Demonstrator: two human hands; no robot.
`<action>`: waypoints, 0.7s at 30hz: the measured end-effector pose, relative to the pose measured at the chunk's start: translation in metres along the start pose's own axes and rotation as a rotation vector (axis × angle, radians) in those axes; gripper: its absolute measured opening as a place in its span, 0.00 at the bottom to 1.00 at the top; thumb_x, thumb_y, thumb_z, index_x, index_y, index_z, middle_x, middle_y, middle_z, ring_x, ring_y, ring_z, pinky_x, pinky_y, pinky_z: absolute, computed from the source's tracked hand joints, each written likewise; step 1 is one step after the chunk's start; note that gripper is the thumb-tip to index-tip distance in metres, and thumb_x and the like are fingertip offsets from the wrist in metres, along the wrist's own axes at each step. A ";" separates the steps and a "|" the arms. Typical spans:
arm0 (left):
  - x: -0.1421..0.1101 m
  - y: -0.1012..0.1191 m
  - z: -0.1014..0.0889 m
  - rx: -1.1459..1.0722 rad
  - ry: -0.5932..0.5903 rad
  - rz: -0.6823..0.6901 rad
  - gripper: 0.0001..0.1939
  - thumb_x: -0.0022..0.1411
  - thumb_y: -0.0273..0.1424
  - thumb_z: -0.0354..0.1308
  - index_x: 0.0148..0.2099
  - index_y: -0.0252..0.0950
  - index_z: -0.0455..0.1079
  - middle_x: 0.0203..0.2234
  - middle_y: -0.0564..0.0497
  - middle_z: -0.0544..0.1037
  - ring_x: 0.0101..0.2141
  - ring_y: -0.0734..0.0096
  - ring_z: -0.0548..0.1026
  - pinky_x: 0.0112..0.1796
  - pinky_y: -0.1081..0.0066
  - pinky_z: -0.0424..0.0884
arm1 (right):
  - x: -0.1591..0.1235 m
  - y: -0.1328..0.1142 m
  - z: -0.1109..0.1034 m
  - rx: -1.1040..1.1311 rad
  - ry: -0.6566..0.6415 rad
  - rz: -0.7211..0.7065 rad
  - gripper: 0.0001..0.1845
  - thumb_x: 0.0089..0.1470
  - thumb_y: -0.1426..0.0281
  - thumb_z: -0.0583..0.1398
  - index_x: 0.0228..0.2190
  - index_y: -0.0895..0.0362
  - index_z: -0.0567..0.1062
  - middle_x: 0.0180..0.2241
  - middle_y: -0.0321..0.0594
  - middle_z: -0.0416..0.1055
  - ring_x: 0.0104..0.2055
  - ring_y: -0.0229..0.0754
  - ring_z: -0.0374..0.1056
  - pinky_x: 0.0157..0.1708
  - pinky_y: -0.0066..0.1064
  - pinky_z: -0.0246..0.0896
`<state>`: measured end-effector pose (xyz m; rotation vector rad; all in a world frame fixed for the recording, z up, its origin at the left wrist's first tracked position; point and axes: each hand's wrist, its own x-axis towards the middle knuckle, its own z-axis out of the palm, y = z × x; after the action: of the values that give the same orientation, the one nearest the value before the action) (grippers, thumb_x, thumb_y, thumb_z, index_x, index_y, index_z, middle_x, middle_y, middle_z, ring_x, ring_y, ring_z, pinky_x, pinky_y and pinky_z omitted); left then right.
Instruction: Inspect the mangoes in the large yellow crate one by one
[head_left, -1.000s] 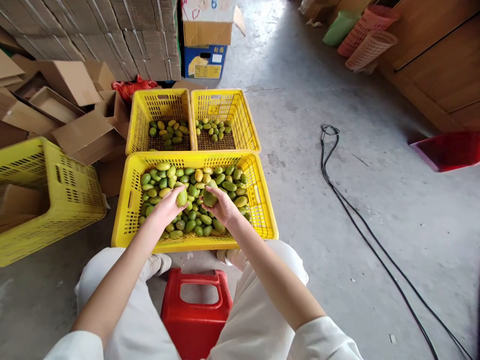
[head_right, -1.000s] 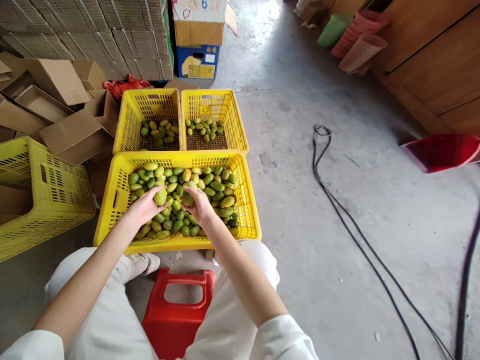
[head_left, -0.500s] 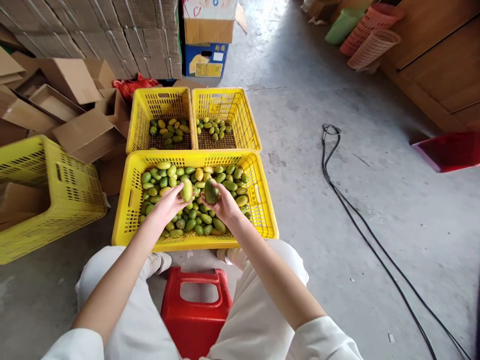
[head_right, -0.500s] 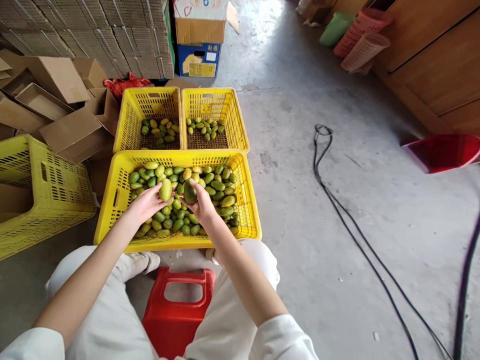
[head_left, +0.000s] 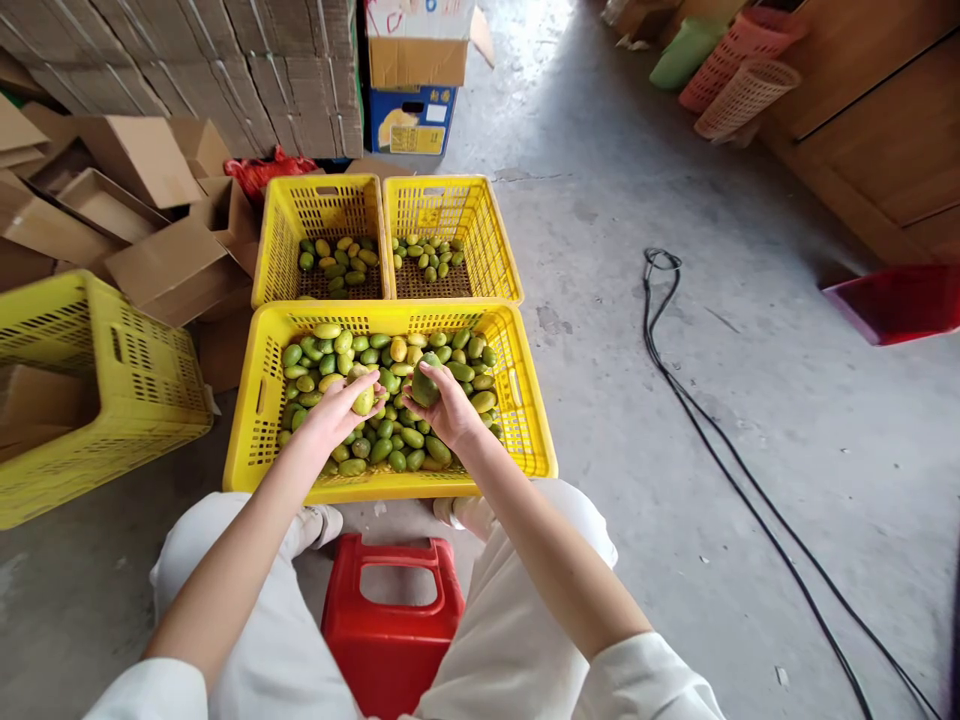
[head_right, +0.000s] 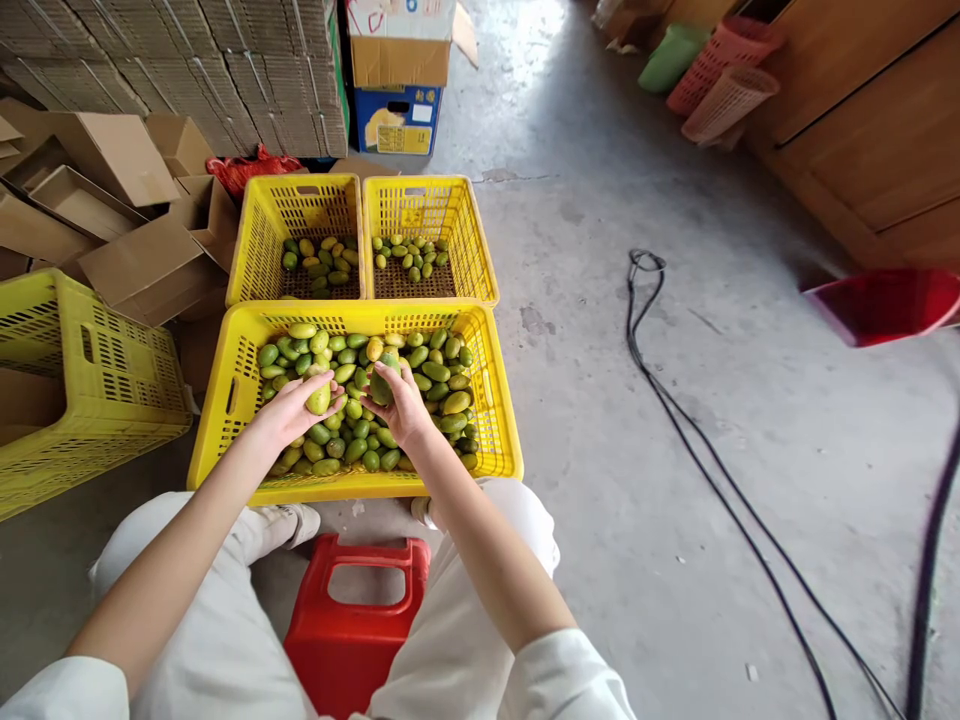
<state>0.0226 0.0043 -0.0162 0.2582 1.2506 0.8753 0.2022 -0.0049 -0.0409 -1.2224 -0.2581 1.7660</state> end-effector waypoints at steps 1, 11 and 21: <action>0.000 0.000 0.000 0.005 -0.006 -0.005 0.12 0.62 0.24 0.77 0.35 0.35 0.75 0.28 0.52 0.80 0.33 0.72 0.80 0.42 0.68 0.82 | 0.000 0.000 0.000 -0.006 0.002 -0.007 0.28 0.45 0.58 0.80 0.38 0.46 0.70 0.37 0.30 0.80 0.41 0.44 0.79 0.44 0.40 0.80; -0.004 0.002 0.000 0.029 -0.060 0.003 0.12 0.64 0.34 0.78 0.48 0.39 0.84 0.35 0.50 0.80 0.30 0.72 0.76 0.27 0.76 0.70 | 0.011 0.004 -0.002 0.050 0.038 0.020 0.23 0.50 0.52 0.78 0.39 0.47 0.76 0.39 0.37 0.82 0.42 0.49 0.81 0.31 0.34 0.75; -0.006 0.006 0.007 -0.050 0.006 0.033 0.07 0.66 0.27 0.67 0.46 0.36 0.84 0.38 0.46 0.85 0.32 0.70 0.77 0.32 0.73 0.71 | 0.008 0.001 -0.004 0.013 -0.019 -0.069 0.25 0.44 0.52 0.81 0.32 0.49 0.77 0.35 0.36 0.79 0.45 0.48 0.80 0.38 0.32 0.78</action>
<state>0.0253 0.0065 -0.0060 0.2367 1.2313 0.9351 0.2045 -0.0007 -0.0491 -1.1749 -0.2964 1.7174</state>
